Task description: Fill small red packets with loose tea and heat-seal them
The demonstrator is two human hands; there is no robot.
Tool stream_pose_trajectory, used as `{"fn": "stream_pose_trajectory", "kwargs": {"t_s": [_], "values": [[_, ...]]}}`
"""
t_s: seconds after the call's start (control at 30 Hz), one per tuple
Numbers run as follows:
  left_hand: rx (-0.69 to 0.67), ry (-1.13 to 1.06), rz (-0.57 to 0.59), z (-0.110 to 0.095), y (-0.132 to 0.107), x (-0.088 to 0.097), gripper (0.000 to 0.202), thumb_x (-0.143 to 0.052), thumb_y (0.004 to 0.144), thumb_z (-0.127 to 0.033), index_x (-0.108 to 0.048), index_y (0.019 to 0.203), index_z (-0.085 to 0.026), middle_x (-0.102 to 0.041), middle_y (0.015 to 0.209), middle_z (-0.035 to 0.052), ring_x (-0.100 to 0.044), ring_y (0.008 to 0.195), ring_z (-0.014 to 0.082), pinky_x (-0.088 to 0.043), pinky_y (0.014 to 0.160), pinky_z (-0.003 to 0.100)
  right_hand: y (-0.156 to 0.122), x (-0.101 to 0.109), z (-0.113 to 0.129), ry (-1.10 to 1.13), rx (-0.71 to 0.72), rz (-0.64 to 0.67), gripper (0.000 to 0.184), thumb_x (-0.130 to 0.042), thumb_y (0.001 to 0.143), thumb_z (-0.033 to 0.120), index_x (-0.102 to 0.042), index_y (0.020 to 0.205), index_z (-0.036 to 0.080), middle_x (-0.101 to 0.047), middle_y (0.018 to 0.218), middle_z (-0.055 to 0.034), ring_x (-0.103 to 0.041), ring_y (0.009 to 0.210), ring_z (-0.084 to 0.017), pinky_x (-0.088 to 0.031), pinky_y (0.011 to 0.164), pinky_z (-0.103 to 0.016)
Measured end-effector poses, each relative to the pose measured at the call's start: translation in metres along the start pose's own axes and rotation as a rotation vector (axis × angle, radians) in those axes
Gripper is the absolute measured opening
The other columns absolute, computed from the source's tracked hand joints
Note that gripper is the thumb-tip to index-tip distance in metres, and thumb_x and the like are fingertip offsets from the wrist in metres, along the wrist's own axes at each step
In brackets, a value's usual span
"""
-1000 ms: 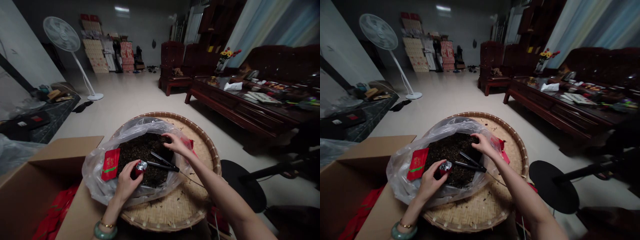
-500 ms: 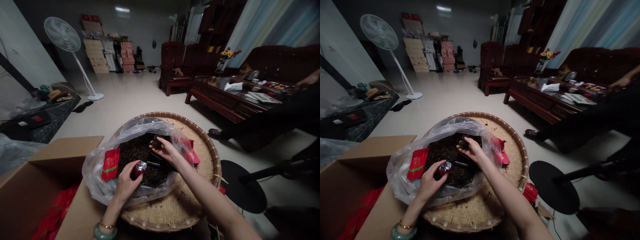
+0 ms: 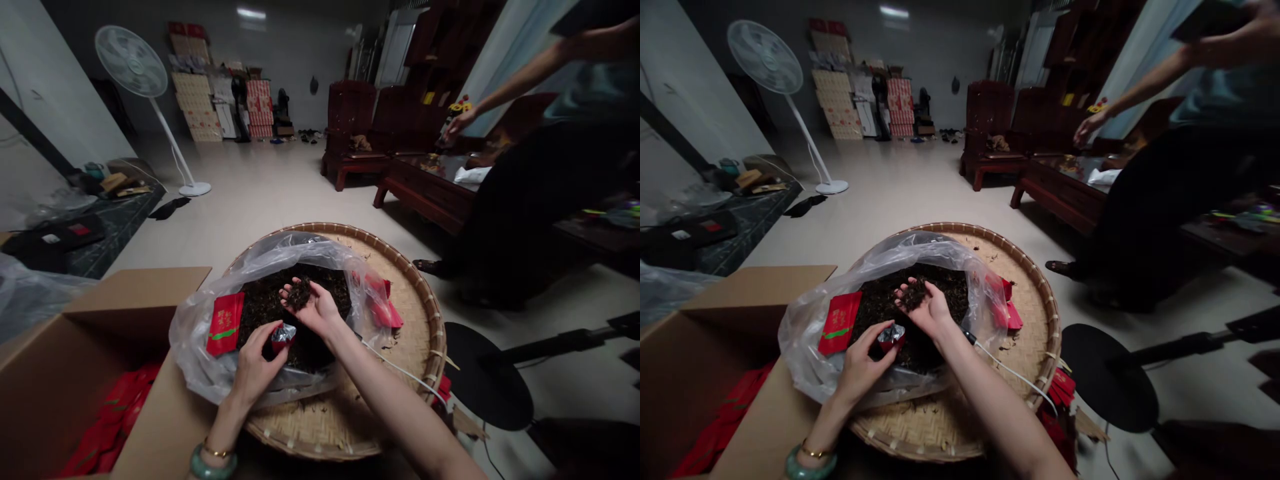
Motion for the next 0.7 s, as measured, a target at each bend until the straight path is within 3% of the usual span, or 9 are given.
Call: {"fn": "stream_pose_trajectory", "kwargs": {"t_s": [0.13, 0.27, 0.4, 0.53, 0.7], "values": [[-0.005, -0.004, -0.011, -0.001, -0.001, 0.001, 0.033, -0.059, 0.077, -0.02, -0.058, 0.11, -0.018, -0.066, 0.106, 0.0076, -0.064, 0.096, 0.0204, -0.053, 0.086, 0.035, 0.001, 0.002, -0.004, 0.029, 0.004, -0.049, 0.023, -0.039, 0.086, 0.018, -0.059, 0.095, 0.011, -0.069, 0.079, -0.0092, -0.067, 0.082, -0.02, -0.056, 0.072, -0.035], [-0.006, -0.003, -0.011, -0.001, -0.001, 0.002, 0.033, -0.059, 0.077, -0.02, -0.057, 0.11, -0.018, -0.066, 0.105, 0.0076, -0.064, 0.095, 0.0201, -0.053, 0.086, 0.035, -0.001, 0.001, -0.012, 0.027, -0.067, -0.056, 0.024, -0.043, 0.087, 0.026, -0.058, 0.089, 0.008, -0.069, 0.083, -0.0149, -0.067, 0.083, -0.021, -0.057, 0.069, -0.033], [-0.011, -0.009, -0.005, -0.001, -0.002, 0.0, 0.034, -0.059, 0.077, -0.019, -0.057, 0.111, -0.018, -0.065, 0.107, 0.0077, -0.063, 0.097, 0.0204, -0.053, 0.087, 0.035, -0.002, 0.001, -0.024, 0.015, -0.165, -0.07, 0.032, -0.037, 0.09, 0.026, -0.057, 0.097, 0.003, -0.07, 0.082, -0.0158, -0.067, 0.079, -0.02, -0.058, 0.065, -0.031], [-0.009, -0.004, 0.004, 0.0, -0.002, -0.001, 0.035, -0.059, 0.077, -0.019, -0.057, 0.111, -0.019, -0.065, 0.107, 0.0077, -0.063, 0.098, 0.0207, -0.052, 0.087, 0.036, -0.001, -0.001, -0.022, 0.025, -0.114, -0.057, 0.028, -0.035, 0.091, 0.023, -0.058, 0.093, 0.008, -0.069, 0.075, -0.0104, -0.067, 0.077, -0.018, -0.057, 0.062, -0.028], [-0.01, -0.002, 0.0, 0.0, -0.002, -0.001, 0.034, -0.059, 0.077, -0.019, -0.057, 0.111, -0.019, -0.066, 0.106, 0.0076, -0.063, 0.097, 0.0204, -0.053, 0.087, 0.035, -0.005, -0.007, -0.017, 0.067, -0.053, -0.071, 0.029, -0.034, 0.092, 0.025, -0.059, 0.092, 0.009, -0.068, 0.076, -0.0117, -0.065, 0.069, -0.015, -0.054, 0.053, -0.022]]}}
Point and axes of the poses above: each hand's wrist, its own y-axis towards the middle knuckle, its own x-axis out of the back of the hand, z = x × y, the point moved 10 cm from there along y, towards the middle knuckle
